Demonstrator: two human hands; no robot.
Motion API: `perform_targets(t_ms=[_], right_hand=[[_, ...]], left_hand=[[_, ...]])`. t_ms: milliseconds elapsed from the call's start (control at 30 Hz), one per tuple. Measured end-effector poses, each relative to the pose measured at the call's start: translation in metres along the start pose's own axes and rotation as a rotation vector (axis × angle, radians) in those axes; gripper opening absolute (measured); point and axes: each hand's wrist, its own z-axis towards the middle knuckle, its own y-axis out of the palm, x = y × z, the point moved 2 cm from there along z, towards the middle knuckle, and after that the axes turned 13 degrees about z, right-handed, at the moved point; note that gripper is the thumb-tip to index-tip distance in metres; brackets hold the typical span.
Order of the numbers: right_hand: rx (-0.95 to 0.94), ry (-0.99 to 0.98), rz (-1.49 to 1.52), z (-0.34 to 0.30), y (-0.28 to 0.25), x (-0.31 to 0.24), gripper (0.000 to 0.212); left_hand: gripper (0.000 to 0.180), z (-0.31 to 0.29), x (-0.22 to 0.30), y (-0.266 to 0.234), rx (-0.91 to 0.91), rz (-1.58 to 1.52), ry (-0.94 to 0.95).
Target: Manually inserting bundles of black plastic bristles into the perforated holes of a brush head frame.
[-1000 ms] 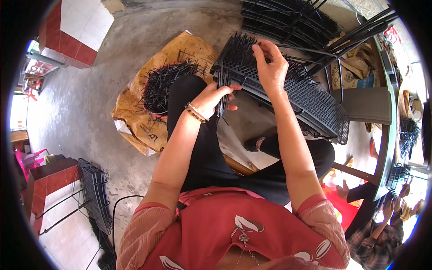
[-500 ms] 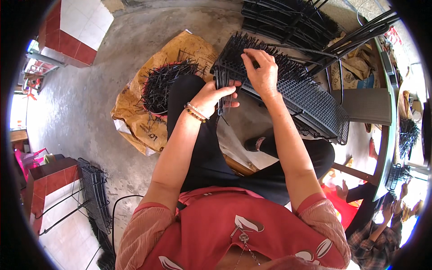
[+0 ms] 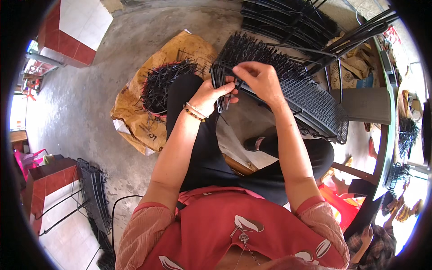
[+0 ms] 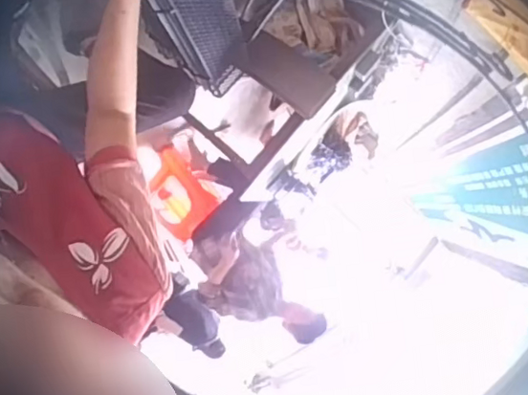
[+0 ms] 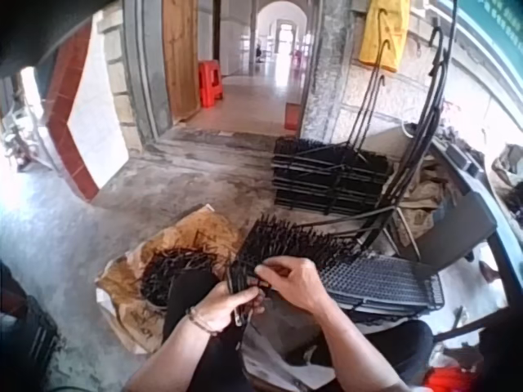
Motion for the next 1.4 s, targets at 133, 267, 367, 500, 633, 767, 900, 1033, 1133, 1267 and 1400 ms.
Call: perform_targets(t_ms=[133, 267, 367, 500, 633, 767, 900, 1033, 1133, 1267, 1400], right_hand=[[0.037, 0.119, 0.324, -0.002, -0.009, 0.005, 0.018], [0.302, -0.123, 0.275, 0.009, -0.031, -0.007, 0.018], [0.380, -0.242, 0.077, 0.013, -0.034, -0.012, 0.018], [0.400, -0.356, -0.045, 0.018, -0.033, -0.002, 0.018], [0.387, -0.333, -0.016, 0.022, -0.030, 0.008, 0.018], [0.374, -0.364, -0.072, 0.021, -0.026, 0.009, 0.018], [0.346, -0.420, -0.149, 0.019, -0.020, 0.003, 0.016], [0.339, -0.547, -0.340, 0.018, -0.016, 0.007, 0.016], [0.308, -0.685, -0.490, 0.016, -0.011, 0.009, 0.015], [0.305, -0.746, -0.504, 0.017, -0.010, 0.009, 0.013], [0.333, -0.716, -0.525, 0.019, -0.012, 0.007, 0.010]], left_hand=[[0.025, -0.002, 0.003, 0.008, -0.022, -0.019, 0.001], [0.022, -0.001, -0.002, 0.005, -0.093, 0.049, -0.085], [0.023, -0.003, -0.002, 0.005, -0.115, 0.079, -0.074], [0.022, -0.001, -0.003, 0.007, -0.137, 0.069, -0.082], [0.021, 0.002, -0.007, 0.004, -0.137, 0.033, -0.101], [0.023, 0.004, -0.007, 0.002, -0.137, 0.011, -0.113], [0.024, 0.004, -0.006, 0.003, -0.133, 0.027, -0.122], [0.023, 0.002, -0.002, 0.005, -0.118, 0.030, -0.123], [0.023, 0.001, -0.001, 0.006, -0.119, 0.064, -0.124], [0.022, 0.000, 0.000, 0.005, -0.123, 0.098, -0.099], [0.022, 0.001, -0.001, 0.005, -0.128, 0.084, -0.117]])
